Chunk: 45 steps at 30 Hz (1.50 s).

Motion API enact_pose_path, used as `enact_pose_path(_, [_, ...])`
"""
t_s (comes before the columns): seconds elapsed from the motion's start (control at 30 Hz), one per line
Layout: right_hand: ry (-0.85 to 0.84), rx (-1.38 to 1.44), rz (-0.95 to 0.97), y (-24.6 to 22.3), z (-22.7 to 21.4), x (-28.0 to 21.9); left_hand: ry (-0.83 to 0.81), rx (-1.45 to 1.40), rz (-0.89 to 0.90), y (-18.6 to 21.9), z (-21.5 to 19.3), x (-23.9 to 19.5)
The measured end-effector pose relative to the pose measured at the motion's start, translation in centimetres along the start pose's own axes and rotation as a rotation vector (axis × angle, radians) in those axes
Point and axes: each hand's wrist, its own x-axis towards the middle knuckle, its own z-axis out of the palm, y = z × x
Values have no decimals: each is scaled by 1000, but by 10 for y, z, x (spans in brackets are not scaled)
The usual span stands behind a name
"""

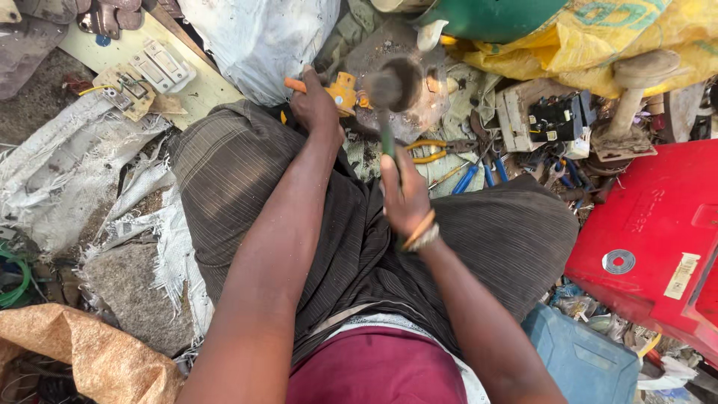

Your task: The person sits cross-legged and uses a screwdriver to scrape and clean the interior of a yellow plastic housing. They then switch to a small black electrical component, using the screwdriver to adjust internal parts and wires.

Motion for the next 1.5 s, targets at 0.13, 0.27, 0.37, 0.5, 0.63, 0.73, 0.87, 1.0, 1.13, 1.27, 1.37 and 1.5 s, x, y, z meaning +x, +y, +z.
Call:
enact_pose_path(0.13, [-3, 278, 231, 32, -6, -8, 21, 104, 22, -1, 0, 4])
enact_pose_path(0.27, [-12, 697, 482, 53, -25, -51, -1, 89, -118, -1, -2, 7])
enact_pose_path(0.37, [-59, 877, 672, 78, -25, -63, -25, -36, -57, 5, -2, 3])
enact_pose_path(0.5, [-93, 985, 826, 125, -10, -62, -193, -201, 65, 15, -15, -14])
enact_pose_path(0.63, [-139, 1151, 843, 152, -10, -57, -326, -77, 62, 37, -26, -34])
enact_pose_path(0.73, [-118, 1109, 842, 156, -7, -60, -369, 196, 80, 49, -41, -45])
enact_pose_path(0.87, [-117, 1121, 820, 154, -5, -58, -506, 245, 82, 59, -47, -56])
enact_pose_path(1.0, [-123, 1123, 802, 151, -4, -59, -560, 483, 263, 69, -46, -60])
enact_pose_path(1.13, [-79, 1072, 826, 146, -7, -60, -672, 778, 498, 75, -43, -51])
enact_pose_path(1.27, [-97, 1080, 812, 143, -5, -59, -644, 1211, 747, 74, -43, -37])
enact_pose_path(1.37, [-92, 1048, 810, 144, -4, -60, -701, 1144, 616, 72, -39, -35])
enact_pose_path(1.5, [-105, 1075, 804, 144, -6, -59, -778, 1001, 732, 65, -34, -50])
